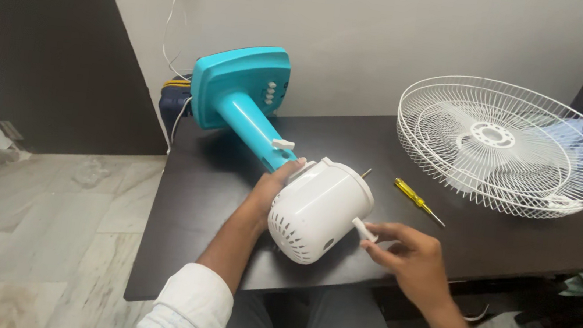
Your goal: The person assembles a table fan by attaching the motor housing to the stand, then mounting the front wire cage and securing it with a central nut. Finally, the fan blades are placed onto the motor shaft and positioned within the cage.
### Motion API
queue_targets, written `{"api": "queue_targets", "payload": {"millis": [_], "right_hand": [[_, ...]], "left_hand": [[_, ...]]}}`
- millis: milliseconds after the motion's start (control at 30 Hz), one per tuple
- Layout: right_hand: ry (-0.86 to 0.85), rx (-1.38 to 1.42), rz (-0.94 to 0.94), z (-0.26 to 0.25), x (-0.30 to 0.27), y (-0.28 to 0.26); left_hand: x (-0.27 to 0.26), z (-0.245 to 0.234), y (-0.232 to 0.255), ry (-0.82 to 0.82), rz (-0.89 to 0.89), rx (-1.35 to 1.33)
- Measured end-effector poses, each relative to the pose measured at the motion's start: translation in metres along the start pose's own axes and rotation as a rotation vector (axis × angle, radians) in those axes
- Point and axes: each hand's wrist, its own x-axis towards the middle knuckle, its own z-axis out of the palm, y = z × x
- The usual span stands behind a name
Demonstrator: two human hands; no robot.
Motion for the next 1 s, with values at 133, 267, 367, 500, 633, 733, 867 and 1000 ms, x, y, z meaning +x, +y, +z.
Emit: {"api": "queue_targets", "payload": {"millis": [133, 267, 367, 500, 633, 733, 867, 1000], "right_hand": [[0.005, -0.069, -0.058, 0.020, -0.012, 0.009], [0.032, 0.119, -0.058, 0.033, -0.018, 0.018], [0.046, 0.388, -0.038, 0.041, -0.015, 0.021], [0.042, 0.475, 0.038, 0.042, -0.013, 0.015], [-0.013, 0.484, -0.016, 0.042, -0.013, -0.001], [-0.037, 0.515, -0.084, 0.043, -0.012, -0.018], [-0.064, 0.525, -0.146, 0.042, -0.009, -0.042], [-0.071, 0.477, -0.186, 0.040, 0.000, -0.066]], "left_hand": [[0.002, 0.000, 0.000, -0.018, 0.041, -0.025], [0.003, 0.001, 0.002, -0.069, 0.043, -0.110], [0.000, -0.001, 0.012, -0.194, 0.011, -0.252], [-0.001, -0.003, 0.030, -0.331, 0.001, -0.376], [0.001, -0.002, 0.048, -0.336, 0.059, -0.369], [-0.004, 0.001, 0.059, -0.333, 0.060, -0.442], [-0.014, 0.007, 0.074, -0.287, 0.098, -0.397], [-0.021, 0.011, 0.081, -0.294, 0.130, -0.383]]}}
